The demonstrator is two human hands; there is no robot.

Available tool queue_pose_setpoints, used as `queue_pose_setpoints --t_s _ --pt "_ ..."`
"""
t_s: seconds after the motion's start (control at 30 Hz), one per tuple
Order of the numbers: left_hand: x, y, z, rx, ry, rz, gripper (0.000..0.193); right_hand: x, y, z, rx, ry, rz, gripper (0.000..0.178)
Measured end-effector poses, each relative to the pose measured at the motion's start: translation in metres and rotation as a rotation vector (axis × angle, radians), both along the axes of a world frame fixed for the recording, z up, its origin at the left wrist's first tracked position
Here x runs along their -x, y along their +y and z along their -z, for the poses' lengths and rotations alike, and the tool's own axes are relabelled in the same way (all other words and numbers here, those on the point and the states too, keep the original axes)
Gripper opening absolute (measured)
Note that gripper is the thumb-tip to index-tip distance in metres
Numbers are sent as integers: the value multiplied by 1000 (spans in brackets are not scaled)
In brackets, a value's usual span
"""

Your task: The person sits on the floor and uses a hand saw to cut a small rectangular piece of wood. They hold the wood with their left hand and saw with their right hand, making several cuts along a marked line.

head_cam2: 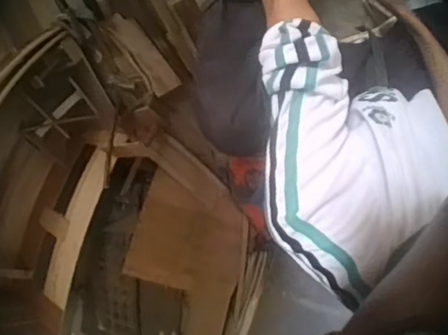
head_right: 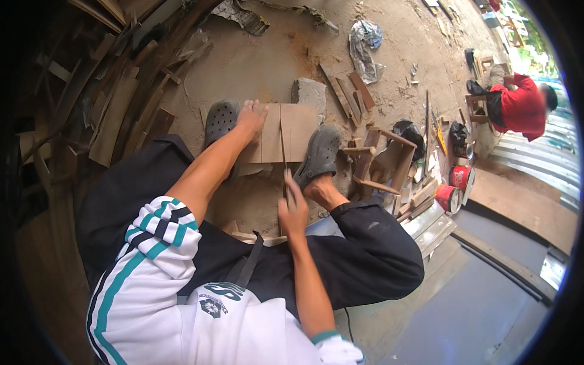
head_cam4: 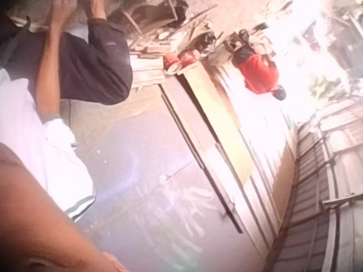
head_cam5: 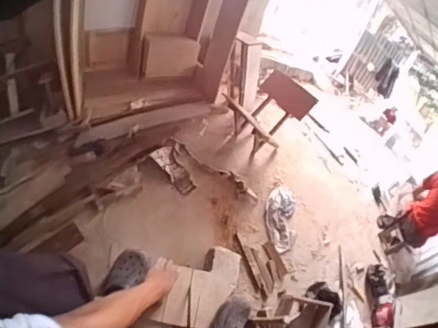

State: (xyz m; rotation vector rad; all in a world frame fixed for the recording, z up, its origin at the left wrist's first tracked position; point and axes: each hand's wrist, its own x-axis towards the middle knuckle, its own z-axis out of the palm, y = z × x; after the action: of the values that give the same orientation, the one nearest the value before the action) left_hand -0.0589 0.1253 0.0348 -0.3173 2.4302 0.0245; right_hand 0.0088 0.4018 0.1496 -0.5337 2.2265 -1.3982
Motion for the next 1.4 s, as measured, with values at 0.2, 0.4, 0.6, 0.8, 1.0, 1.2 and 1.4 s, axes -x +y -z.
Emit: queue_pose_setpoints --t_s 0.2,0.4,0.6,0.8,1.0,1.2,1.4 --pt "-3 13 18 61 43 6 111 -10 -7 -13 18 -10 78 52" --pt "-11 7 0 136 14 56 59 -4 -4 2 46 0 59 50" --pt "-25 13 -5 76 39 -6 107 -13 5 -17 -17 -28 59 51" --pt "-18 6 -18 47 17 -27 107 2 0 -2 100 -57 49 53" --pt "-24 10 -11 56 33 11 107 -23 17 -26 101 -129 97 51" --pt "-25 2 -17 49 38 12 107 -3 -3 -8 -41 -60 89 47" --pt "-33 2 -13 28 53 10 107 -10 4 -29 54 -75 74 46"
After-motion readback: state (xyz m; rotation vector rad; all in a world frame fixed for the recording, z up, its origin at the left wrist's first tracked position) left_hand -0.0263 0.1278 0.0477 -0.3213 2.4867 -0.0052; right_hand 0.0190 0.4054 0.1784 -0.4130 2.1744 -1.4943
